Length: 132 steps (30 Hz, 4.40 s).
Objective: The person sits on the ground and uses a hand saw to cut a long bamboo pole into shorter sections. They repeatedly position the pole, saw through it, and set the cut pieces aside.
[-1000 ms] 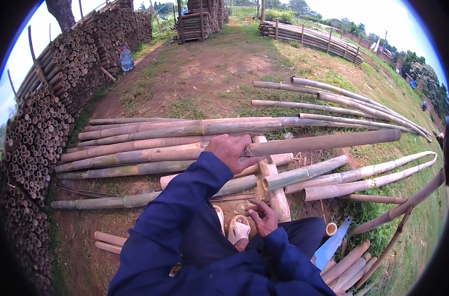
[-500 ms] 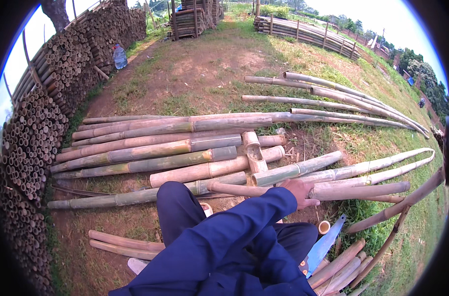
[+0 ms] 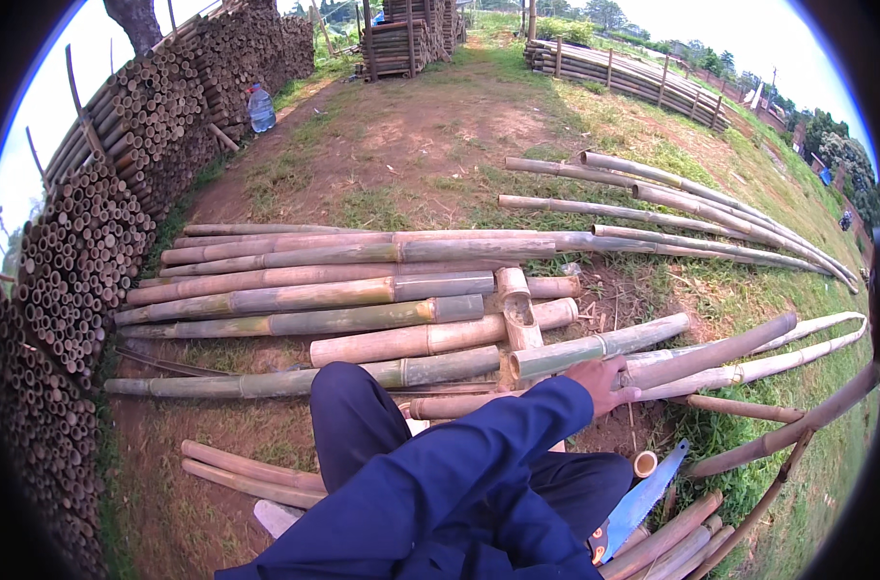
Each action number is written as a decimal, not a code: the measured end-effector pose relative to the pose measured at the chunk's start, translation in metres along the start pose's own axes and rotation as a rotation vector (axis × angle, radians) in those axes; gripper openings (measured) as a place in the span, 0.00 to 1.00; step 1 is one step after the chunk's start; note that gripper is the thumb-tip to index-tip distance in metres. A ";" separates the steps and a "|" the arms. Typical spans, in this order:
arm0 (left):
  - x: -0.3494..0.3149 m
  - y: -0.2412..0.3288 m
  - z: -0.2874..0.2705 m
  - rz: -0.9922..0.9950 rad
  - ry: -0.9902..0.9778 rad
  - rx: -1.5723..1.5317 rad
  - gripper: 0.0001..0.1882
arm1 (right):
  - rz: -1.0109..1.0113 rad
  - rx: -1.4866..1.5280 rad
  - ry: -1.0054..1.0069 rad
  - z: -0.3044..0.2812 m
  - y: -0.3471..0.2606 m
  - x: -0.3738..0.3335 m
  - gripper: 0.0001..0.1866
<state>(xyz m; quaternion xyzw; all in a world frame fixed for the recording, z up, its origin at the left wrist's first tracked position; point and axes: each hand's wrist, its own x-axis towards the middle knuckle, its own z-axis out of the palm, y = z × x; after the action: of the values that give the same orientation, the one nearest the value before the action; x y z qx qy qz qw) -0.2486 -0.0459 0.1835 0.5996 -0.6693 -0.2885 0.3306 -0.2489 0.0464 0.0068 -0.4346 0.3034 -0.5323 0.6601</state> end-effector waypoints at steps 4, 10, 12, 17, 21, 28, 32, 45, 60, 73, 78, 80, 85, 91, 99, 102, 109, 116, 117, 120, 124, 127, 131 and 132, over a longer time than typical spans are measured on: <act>-0.005 -0.023 -0.010 0.131 0.133 -0.006 0.34 | -0.023 0.029 0.056 -0.009 -0.008 0.004 0.37; -0.075 -0.086 -0.051 0.025 0.177 0.215 0.35 | 0.011 0.068 0.208 -0.054 -0.069 0.026 0.40; -0.105 -0.113 -0.041 -0.098 0.168 0.262 0.36 | 0.050 0.055 0.220 -0.074 -0.076 0.036 0.40; -0.166 -0.163 0.027 -0.490 0.096 0.292 0.37 | 0.156 0.093 0.252 -0.120 -0.057 0.043 0.39; -0.171 -0.148 0.046 -0.544 -0.108 -0.060 0.39 | 0.229 0.044 0.215 -0.166 -0.029 0.031 0.40; -0.166 -0.133 0.086 -0.326 -0.142 0.266 0.37 | 0.293 0.092 0.187 -0.175 -0.002 0.020 0.30; -0.152 -0.126 0.083 -0.422 -0.222 0.360 0.29 | 0.285 0.089 0.167 -0.173 -0.002 0.020 0.30; -0.101 -0.177 0.058 -0.278 0.063 0.321 0.24 | 0.055 -0.595 0.244 -0.154 -0.084 -0.011 0.36; 0.085 -0.196 0.034 -0.235 0.076 0.539 0.23 | -0.265 -1.307 0.260 -0.197 -0.098 -0.023 0.32; 0.111 -0.273 -0.024 -0.367 -0.246 -0.030 0.42 | -0.259 -1.289 0.285 -0.198 -0.100 -0.022 0.31; 0.091 -0.274 -0.032 -0.421 -0.334 -0.216 0.44 | -0.245 -1.283 0.309 -0.201 -0.099 -0.023 0.31; 0.085 -0.275 -0.029 -0.397 -0.300 -0.223 0.44 | -0.247 -1.286 0.306 -0.198 -0.100 -0.021 0.31; 0.081 -0.261 -0.030 -0.395 -0.288 -0.006 0.42 | -0.235 -1.294 0.298 -0.200 -0.096 -0.023 0.31; 0.069 -0.271 -0.027 -0.239 -0.254 -0.065 0.40 | -0.229 -1.269 0.333 -0.197 -0.103 -0.023 0.29; 0.054 -0.264 -0.030 -0.371 -0.294 -0.085 0.42 | -0.244 -1.236 0.343 -0.202 -0.105 -0.025 0.28; 0.053 -0.271 -0.027 -0.311 -0.248 -0.105 0.43 | -0.248 -1.219 0.352 -0.199 -0.103 -0.025 0.28; 0.059 -0.258 -0.028 -0.249 -0.246 0.043 0.41 | -0.270 -1.220 0.346 -0.197 -0.100 -0.021 0.29; 0.056 -0.231 -0.038 -0.211 -0.214 0.047 0.35 | -0.258 -1.219 0.344 -0.201 -0.102 -0.025 0.28; 0.054 -0.226 -0.041 -0.197 -0.207 0.038 0.34 | -0.245 -1.235 0.345 -0.200 -0.101 -0.024 0.28; 0.035 -0.197 -0.025 -0.177 -0.205 -0.006 0.33 | -0.164 -1.139 0.369 -0.193 -0.096 -0.014 0.28; -0.011 -0.152 0.043 -0.125 -0.150 -0.042 0.32 | 0.048 -0.292 0.453 -0.166 -0.078 0.035 0.31; -0.047 -0.122 0.099 -0.173 -0.183 -0.229 0.34 | 0.067 -0.002 0.480 -0.156 -0.077 0.074 0.31; -0.052 -0.084 0.116 -0.123 -0.302 -0.410 0.36 | 0.022 -0.066 0.544 -0.170 -0.112 0.081 0.36; -0.047 -0.081 0.112 -0.069 -0.354 -0.388 0.37 | 0.048 -0.057 0.482 -0.177 -0.137 0.080 0.35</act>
<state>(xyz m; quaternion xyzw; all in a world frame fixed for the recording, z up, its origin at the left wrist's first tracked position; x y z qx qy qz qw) -0.2842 -0.0095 0.0471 0.4876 -0.6280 -0.5230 0.3071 -0.4417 -0.0829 0.0569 -0.3060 0.4774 -0.5958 0.5686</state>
